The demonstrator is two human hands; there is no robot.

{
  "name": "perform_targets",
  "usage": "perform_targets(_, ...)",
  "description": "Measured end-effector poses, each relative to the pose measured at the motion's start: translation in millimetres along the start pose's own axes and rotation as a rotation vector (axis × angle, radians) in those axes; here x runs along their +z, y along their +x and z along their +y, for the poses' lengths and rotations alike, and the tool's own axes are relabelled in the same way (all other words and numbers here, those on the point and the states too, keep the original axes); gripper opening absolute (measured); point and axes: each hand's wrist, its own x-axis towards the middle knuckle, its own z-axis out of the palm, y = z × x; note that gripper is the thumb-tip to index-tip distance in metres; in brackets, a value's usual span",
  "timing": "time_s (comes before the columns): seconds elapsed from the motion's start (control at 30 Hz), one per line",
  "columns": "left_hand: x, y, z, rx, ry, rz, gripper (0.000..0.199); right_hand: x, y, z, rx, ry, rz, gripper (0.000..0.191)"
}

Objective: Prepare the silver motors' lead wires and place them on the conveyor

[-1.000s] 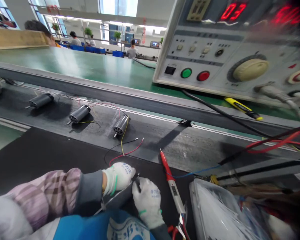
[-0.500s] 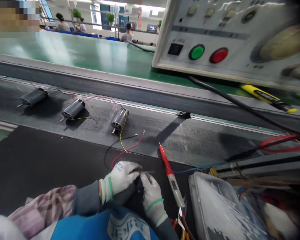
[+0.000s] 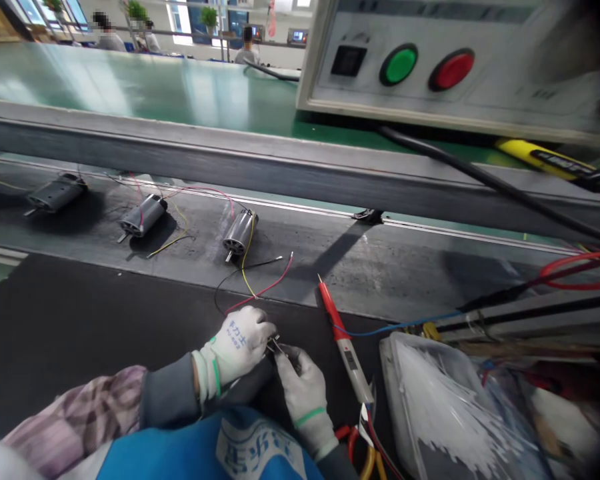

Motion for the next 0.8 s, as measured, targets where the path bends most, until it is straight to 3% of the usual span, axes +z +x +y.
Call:
perform_targets(0.2,0.8,6.6,4.0,0.124,0.089,-0.112,0.023,-0.4,1.0,-5.7,-0.008,-0.059,-0.027,0.023)
perform_targets(0.4,8.4,11.5,6.3,0.291,0.001,-0.246,0.025,-4.0,7.8,-1.5,-0.06,-0.15,-0.051,0.02)
perform_targets(0.47,7.5,7.5,4.0,0.217,-0.055,-0.222,0.033,-9.4,9.5,-1.7,-0.059,-0.19,-0.081,0.024)
perform_targets(0.53,5.4,-0.2,1.3,0.047,-0.087,-0.166,0.039,-15.5,10.3,-3.2,-0.048,-0.25,-0.097,0.029)
perform_targets(0.63,4.7,-14.1,-0.6,-0.154,-0.083,-0.156,0.034,-21.3,9.9,-6.5,-0.044,-0.345,-0.08,0.034)
perform_targets(0.8,17.8,-28.3,1.2,-0.209,-0.196,-0.098,0.023,-23.8,11.8,-11.6,-0.083,-0.335,0.017,0.035)
